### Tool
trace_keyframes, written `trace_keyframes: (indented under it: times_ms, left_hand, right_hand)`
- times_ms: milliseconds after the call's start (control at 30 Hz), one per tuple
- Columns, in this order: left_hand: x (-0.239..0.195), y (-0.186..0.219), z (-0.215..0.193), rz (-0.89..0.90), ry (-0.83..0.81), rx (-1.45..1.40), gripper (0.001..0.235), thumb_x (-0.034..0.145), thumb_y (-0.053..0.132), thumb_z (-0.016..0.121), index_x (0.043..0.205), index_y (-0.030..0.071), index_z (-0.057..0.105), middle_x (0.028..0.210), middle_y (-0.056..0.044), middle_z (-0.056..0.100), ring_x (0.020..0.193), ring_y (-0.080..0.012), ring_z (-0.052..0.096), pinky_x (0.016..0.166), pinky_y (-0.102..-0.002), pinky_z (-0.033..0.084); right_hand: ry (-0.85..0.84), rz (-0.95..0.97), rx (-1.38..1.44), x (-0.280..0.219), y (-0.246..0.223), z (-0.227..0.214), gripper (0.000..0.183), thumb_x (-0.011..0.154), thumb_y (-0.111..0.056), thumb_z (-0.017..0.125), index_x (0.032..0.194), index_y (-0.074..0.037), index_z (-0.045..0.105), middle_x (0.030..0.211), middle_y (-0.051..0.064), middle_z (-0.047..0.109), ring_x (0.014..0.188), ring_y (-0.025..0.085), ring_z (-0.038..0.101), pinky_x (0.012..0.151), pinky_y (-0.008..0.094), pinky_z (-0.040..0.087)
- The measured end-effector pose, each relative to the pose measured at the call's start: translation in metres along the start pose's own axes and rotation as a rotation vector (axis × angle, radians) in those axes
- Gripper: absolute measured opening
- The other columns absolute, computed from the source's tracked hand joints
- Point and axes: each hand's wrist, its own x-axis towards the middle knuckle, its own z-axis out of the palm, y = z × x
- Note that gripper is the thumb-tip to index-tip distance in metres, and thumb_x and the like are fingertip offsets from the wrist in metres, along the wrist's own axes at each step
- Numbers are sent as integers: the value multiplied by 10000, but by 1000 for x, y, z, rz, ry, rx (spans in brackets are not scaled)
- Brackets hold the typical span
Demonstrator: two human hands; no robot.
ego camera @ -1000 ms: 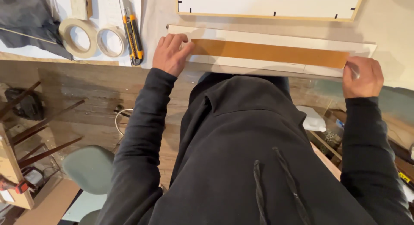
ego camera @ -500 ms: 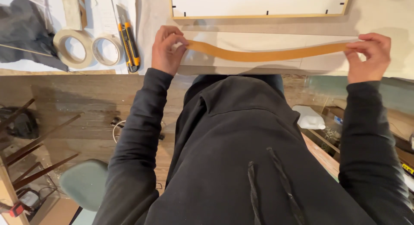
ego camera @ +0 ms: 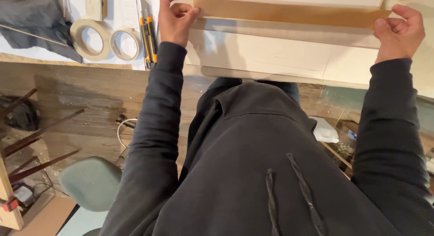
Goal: Framing a piece of artwork by securing it in a frame and applying finishing tape to the back.
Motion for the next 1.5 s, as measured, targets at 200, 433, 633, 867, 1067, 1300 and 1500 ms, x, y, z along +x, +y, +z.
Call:
trace_keyframes:
  times_ms: [200, 433, 633, 867, 1067, 1300, 1500]
  left_hand:
    - [-5, 16, 19, 13, 119, 261, 498, 847, 39, 859, 1167, 50, 478, 825, -33, 761, 748, -112, 736, 705, -244, 586]
    - [-9, 13, 24, 74, 150, 383, 475, 850, 68, 869, 1149, 64, 500, 835, -36, 764, 753, -128, 737, 719, -281, 602]
    - [-6, 8, 29, 99, 179, 365, 428, 865, 38, 853, 1123, 70, 513, 840, -36, 754, 754, -120, 739, 722, -263, 607]
    - [-9, 10, 31, 85, 187, 409, 408, 867, 25, 848, 1093, 72, 512, 798, -19, 723, 694, -96, 689, 677, -243, 586]
    - [-13, 12, 34, 105, 176, 377, 377, 887, 10, 837, 1082, 77, 521, 796, -6, 696, 688, -87, 656, 656, -240, 572]
    - [-19, 13, 38, 124, 212, 415, 325, 893, 21, 835, 1039, 76, 549, 791, 10, 681, 676, -70, 635, 642, -232, 554]
    - [-22, 12, 39, 152, 215, 392, 289, 920, 56, 825, 1020, 82, 556, 815, 19, 685, 707, -66, 653, 658, -222, 572]
  right_hand:
    - [0, 32, -70, 10, 21, -5, 413, 1016, 129, 648, 1401, 40, 526, 1034, 112, 699, 896, 172, 702, 881, 285, 630]
    - [-13, 11, -205, 12, 23, -9, 372, 1010, 123, 652, 1356, 52, 534, 1054, 137, 752, 890, 176, 719, 871, 286, 630]
    - [-19, -27, -193, 12, 25, -7, 342, 1024, 142, 660, 1334, 62, 539, 1077, 147, 750, 902, 178, 715, 898, 287, 633]
    - [8, -9, -199, 10, 23, -3, 321, 1012, 144, 661, 1299, 61, 544, 1067, 137, 745, 885, 162, 710, 869, 275, 633]
    - [28, -16, -205, 13, 24, 0, 309, 1003, 148, 662, 1276, 58, 549, 1061, 127, 733, 898, 156, 723, 860, 273, 642]
    - [26, -19, -199, 9, 19, 3, 290, 1014, 149, 660, 1265, 56, 549, 1049, 121, 718, 884, 147, 700, 869, 265, 634]
    - [47, -24, -251, 10, 22, 4, 251, 1053, 154, 684, 1247, 50, 566, 1054, 112, 724, 904, 147, 740, 856, 263, 643]
